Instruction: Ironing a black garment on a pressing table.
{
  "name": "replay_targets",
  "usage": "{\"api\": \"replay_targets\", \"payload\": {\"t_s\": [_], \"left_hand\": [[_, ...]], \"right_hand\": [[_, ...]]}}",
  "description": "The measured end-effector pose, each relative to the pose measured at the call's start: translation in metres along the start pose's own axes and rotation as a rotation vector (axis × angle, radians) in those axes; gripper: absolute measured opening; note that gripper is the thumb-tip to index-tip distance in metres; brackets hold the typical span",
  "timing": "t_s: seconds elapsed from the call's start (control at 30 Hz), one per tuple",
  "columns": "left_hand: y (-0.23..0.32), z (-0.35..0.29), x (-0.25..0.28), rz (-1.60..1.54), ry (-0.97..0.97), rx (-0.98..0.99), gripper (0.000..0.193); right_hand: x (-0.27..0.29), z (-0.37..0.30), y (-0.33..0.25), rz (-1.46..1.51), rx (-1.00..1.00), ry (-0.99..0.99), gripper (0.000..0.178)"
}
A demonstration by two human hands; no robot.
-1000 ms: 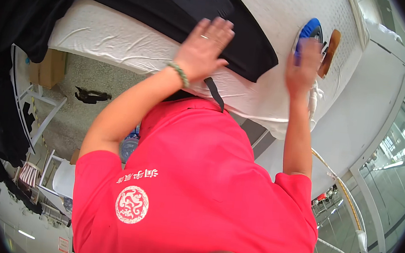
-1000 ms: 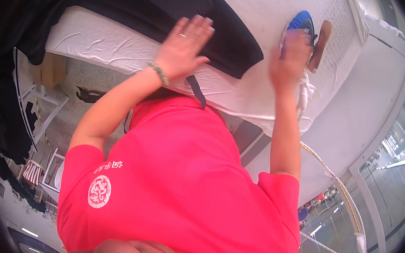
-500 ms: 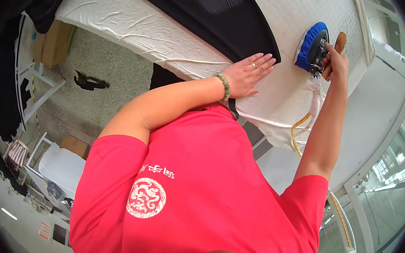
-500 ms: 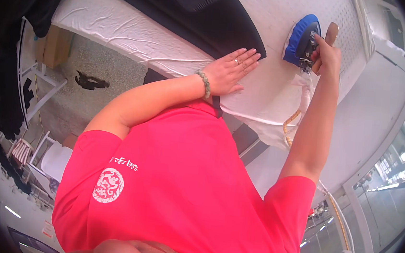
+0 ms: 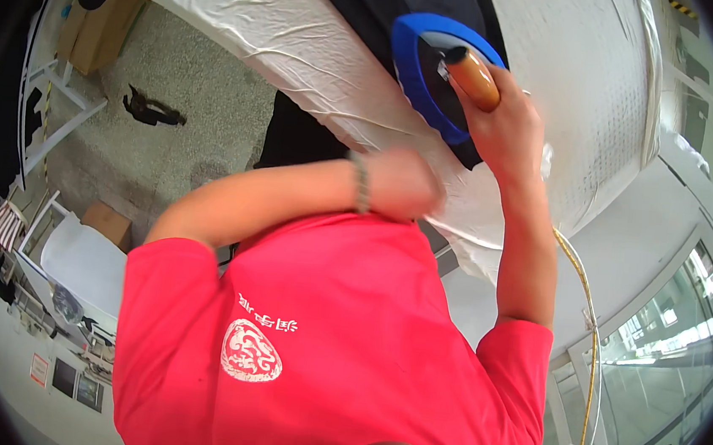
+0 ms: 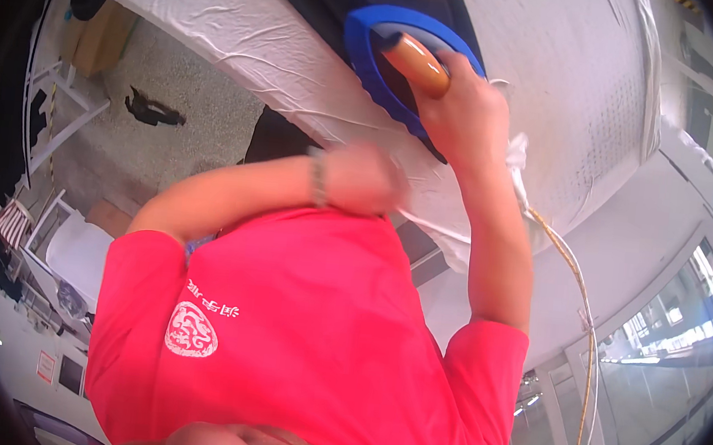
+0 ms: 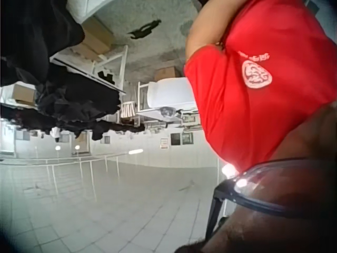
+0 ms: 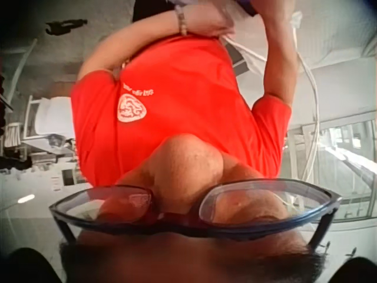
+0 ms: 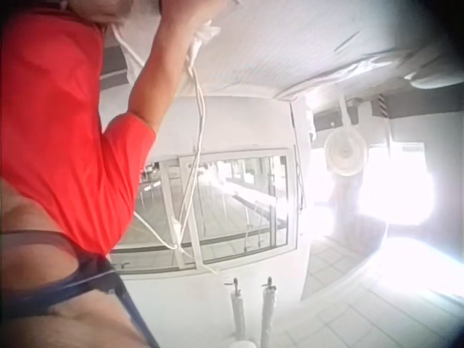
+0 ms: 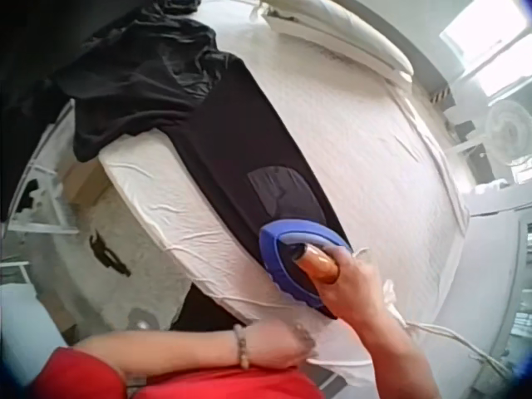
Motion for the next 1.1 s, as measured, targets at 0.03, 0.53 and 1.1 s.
{"api": "replay_targets", "payload": {"t_s": [0.03, 0.53, 1.1], "left_hand": [[-0.030, -0.043, 0.025, -0.147, 0.505, 0.067, 0.012], [-0.299, -0.222, 0.164, -0.881, 1.272, 0.864, 0.037], [-0.112, -0.279, 0.341, -1.204, 0.624, -0.971, 0.021]], "right_hand": [[-0.001, 0.001, -0.002, -0.002, -0.008, -0.006, 0.035], [0.017, 0.169, -0.170, -0.174, -0.054, -0.158, 0.037], [0.091, 0.074, 0.117, 0.115, -0.788, -0.056, 0.036]]}}
Point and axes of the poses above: each hand's wrist, its own z-axis towards the middle knuckle, its own x-axis out of the back of the hand, y = z × x, the point moved 3 cm from there along z, towards the middle knuckle, and after that the axes turned 11 degrees about -y, right-handed, at the moved point
